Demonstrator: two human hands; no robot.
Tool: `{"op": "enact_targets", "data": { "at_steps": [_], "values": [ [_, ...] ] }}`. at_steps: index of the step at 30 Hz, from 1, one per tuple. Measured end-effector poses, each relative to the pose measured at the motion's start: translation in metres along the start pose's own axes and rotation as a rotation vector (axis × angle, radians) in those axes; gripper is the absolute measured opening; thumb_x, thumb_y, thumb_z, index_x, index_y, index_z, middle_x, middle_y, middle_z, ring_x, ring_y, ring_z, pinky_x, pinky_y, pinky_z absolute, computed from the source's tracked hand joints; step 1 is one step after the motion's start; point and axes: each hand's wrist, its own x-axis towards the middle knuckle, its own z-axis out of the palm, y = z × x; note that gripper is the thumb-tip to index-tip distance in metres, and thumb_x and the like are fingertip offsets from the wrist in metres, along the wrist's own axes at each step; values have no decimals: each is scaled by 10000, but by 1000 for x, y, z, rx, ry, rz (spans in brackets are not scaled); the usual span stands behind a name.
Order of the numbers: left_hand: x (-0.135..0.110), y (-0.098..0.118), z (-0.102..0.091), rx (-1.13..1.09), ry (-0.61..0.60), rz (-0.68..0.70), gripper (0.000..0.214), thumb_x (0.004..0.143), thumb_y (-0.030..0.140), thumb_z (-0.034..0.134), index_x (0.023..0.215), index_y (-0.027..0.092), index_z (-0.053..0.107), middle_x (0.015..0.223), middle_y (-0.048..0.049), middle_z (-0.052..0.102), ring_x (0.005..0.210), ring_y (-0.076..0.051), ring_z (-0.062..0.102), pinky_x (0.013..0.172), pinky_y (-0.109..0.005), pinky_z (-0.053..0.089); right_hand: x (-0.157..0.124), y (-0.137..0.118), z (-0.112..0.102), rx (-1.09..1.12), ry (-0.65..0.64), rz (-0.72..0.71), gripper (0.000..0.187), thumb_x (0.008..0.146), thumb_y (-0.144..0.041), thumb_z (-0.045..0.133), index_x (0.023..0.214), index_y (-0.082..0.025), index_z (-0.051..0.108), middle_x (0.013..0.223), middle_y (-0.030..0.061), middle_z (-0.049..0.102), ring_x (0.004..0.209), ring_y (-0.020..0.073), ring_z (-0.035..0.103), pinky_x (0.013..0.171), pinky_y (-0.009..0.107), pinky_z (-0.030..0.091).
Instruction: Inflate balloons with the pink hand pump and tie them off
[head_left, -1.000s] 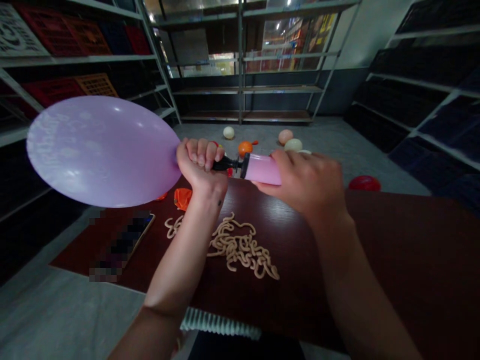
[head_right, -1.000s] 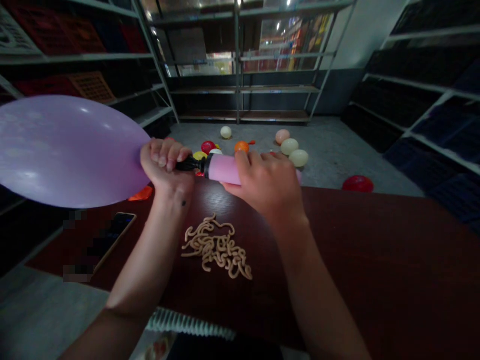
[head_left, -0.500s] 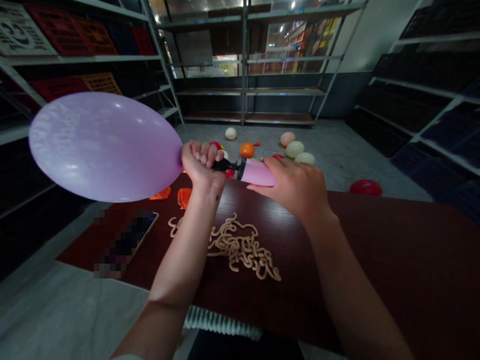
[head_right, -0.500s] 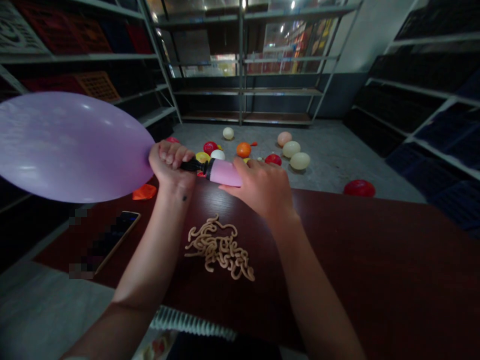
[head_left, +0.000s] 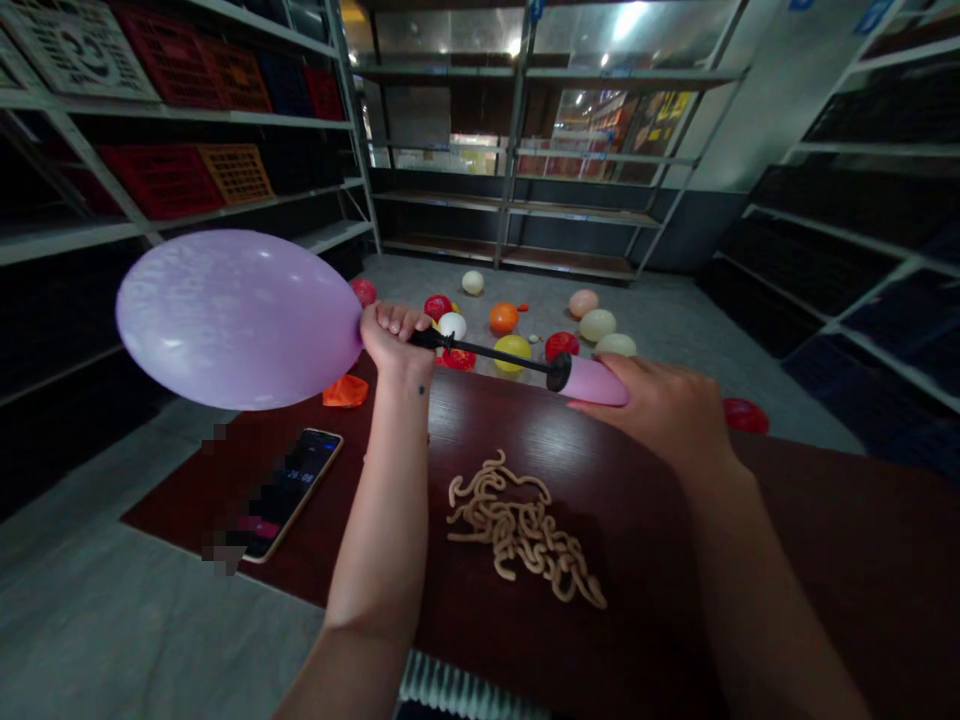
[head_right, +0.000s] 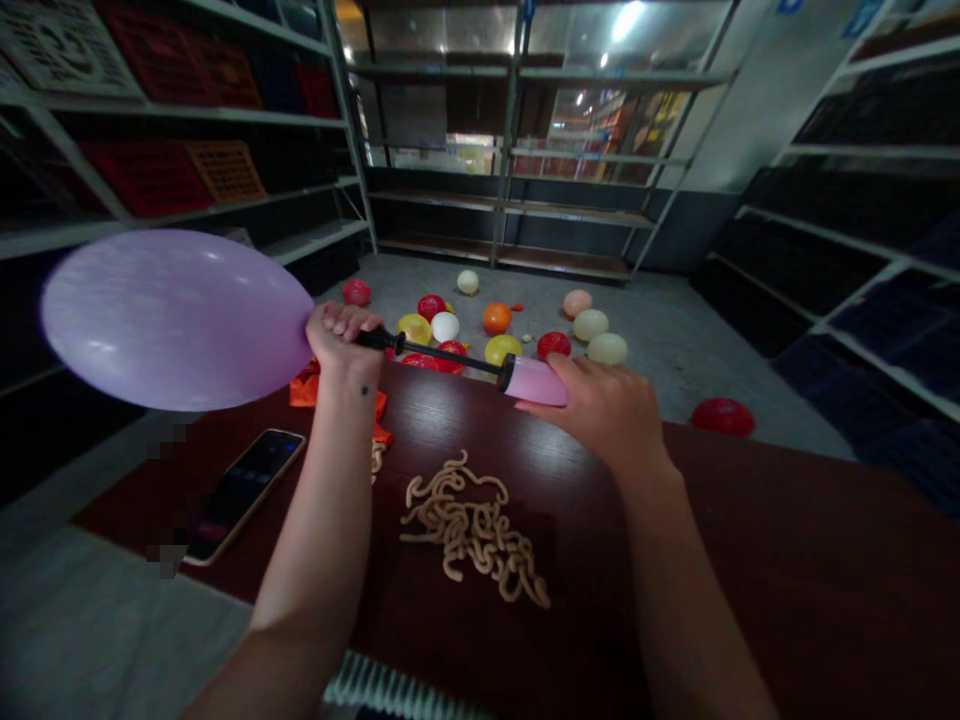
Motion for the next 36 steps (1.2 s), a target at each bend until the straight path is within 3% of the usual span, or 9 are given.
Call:
{"op": "enact_targets", "data": {
  "at_steps": [5,13,18,25,36],
  "values": [
    [8,-5,-7,3,23,13,423,940,126,332,555,197,171,405,76,190,300,-49,190,395,-218,232,-1,1,5,-24,-19,-4,592,861,-705,513,1095,-195,700,867,117,743,726,264,656,613,335,330],
    [-12,-35,1,45,0,47,431,978,160,329,576,190,176,425,84,194,319,-50,197,424,-210,248,-6,11,-1,-98,12,5,527,881,-643,524,1099,-195,698,874,118,744,718,266,659,616,343,355],
    [-40,-54,11,68,-72,27,469,997,193,331,558,189,165,426,83,184,324,-51,192,429,-212,253,-5,3,-12,-62,59,-25,491,869,-627,534,983,-178,698,783,98,726,636,225,626,589,317,293],
    [-82,-78,24,174,-173,24,542,1000,281,430,533,195,169,425,76,183,326,-59,202,408,-217,275,-3,-21,-28,28,89,34,547,862,-644,523,1043,-152,679,756,112,720,616,220,623,574,310,266],
    [-65,-76,19,238,-86,25,494,998,212,367,534,195,198,409,71,199,316,-63,209,395,-206,278,1,-22,-19,152,-27,87,549,795,-671,627,1058,-191,666,826,99,744,702,245,652,600,308,316]
  ]
}}
